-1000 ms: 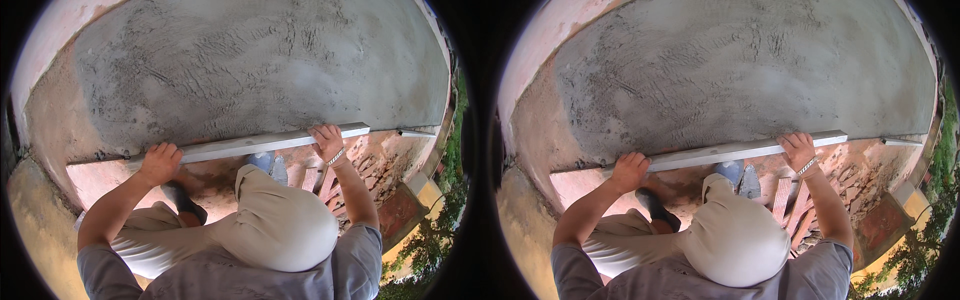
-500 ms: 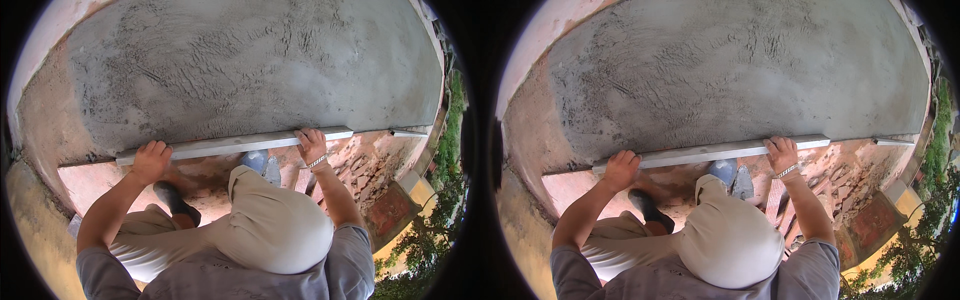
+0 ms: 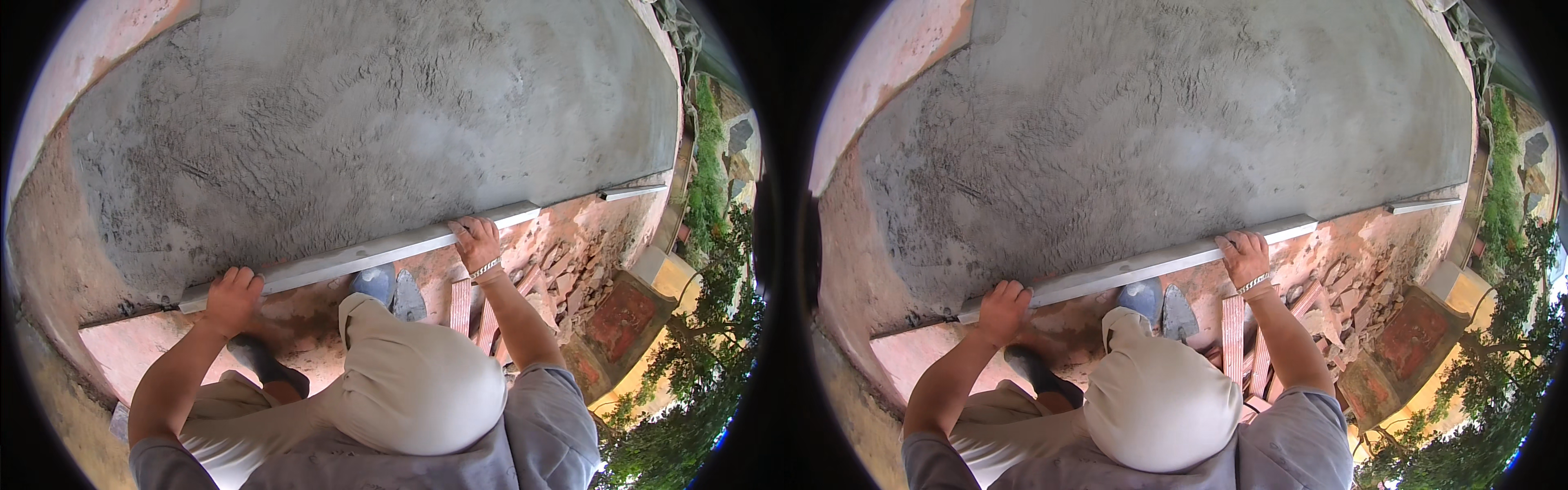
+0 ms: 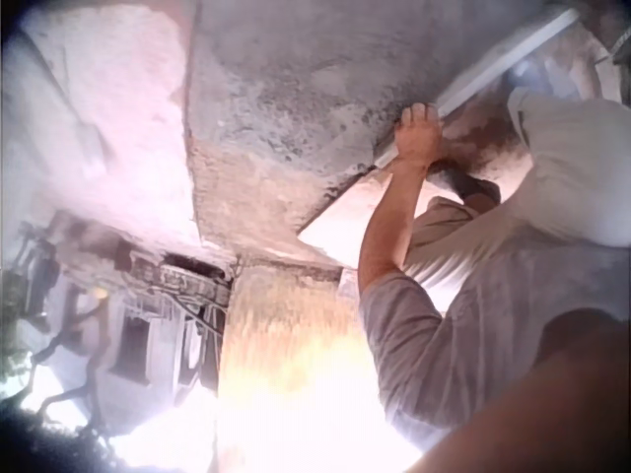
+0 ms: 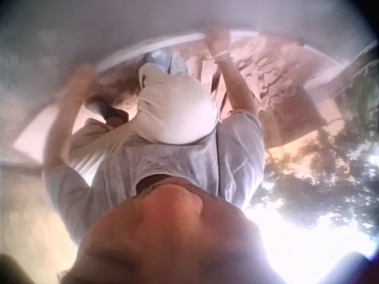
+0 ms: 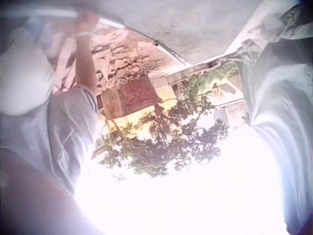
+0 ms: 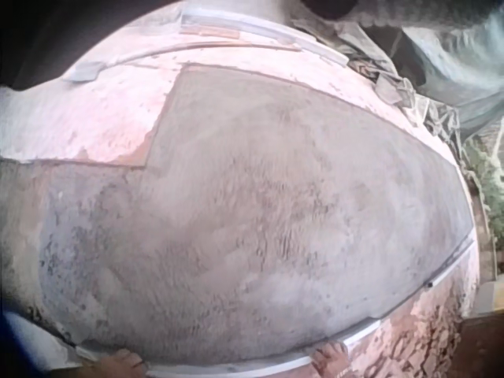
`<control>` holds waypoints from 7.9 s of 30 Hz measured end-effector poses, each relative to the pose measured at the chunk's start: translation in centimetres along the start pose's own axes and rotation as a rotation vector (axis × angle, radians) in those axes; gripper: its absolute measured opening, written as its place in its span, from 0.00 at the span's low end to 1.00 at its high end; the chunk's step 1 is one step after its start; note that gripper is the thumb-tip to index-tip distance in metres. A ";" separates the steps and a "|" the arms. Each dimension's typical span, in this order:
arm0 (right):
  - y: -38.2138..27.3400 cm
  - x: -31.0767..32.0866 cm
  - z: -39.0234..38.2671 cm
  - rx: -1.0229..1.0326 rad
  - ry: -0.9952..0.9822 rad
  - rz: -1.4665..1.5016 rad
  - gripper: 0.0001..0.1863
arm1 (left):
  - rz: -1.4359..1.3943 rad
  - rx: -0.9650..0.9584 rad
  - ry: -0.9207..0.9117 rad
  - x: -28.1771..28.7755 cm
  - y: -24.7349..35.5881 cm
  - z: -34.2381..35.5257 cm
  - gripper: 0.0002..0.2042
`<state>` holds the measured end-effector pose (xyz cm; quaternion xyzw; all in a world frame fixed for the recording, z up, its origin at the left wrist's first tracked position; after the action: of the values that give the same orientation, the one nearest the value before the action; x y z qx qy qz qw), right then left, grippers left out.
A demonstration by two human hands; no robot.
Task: The person spreads and smooths wet concrete on a floor using a trowel and a straightedge. They repeatedly level the surface and remove excess material to create a flat finish.
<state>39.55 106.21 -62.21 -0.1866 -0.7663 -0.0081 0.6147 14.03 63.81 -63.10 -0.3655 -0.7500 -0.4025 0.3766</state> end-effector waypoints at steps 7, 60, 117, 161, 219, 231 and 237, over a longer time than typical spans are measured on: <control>-2.8 -1.4 0.5 0.046 0.071 0.061 0.19 | 0.010 0.023 -0.062 0.8 -2.2 -1.8 0.17; -3.4 -5.2 5.2 -1.343 0.368 0.647 0.38 | 0.065 -0.031 0.224 -1.4 4.0 4.5 0.20; 19.0 5.5 15.6 -1.315 0.506 0.458 0.24 | -0.123 0.414 0.667 16.1 -12.7 19.3 0.20; -3.8 5.0 32.3 -0.475 0.131 0.333 0.20 | 0.069 0.718 -0.245 21.1 -28.1 22.4 0.38; 2.2 10.4 46.5 -0.612 0.198 0.250 0.26 | -0.009 0.673 -0.295 22.9 -27.6 22.4 0.39; 9.5 12.5 49.7 -0.688 0.404 0.228 0.20 | 0.014 0.659 -0.385 21.5 -28.8 22.9 0.38; 12.9 11.9 51.2 -0.668 0.410 0.220 0.20 | 0.027 0.665 -0.390 22.2 -28.4 22.6 0.40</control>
<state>-6.82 133.92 -66.26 -0.4514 -0.5586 -0.2278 0.6574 -26.25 77.53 -62.26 -0.3030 -0.8924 -0.0552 0.3299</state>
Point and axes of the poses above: each hand's wrist, its own z-axis towards the middle knuckle, its own x-axis out of the back of the hand, y = z × x, the point moved 2 cm from there along z, towards the middle knuckle, and after that the axes turned 8 degrees about z, right-handed, at the moved point
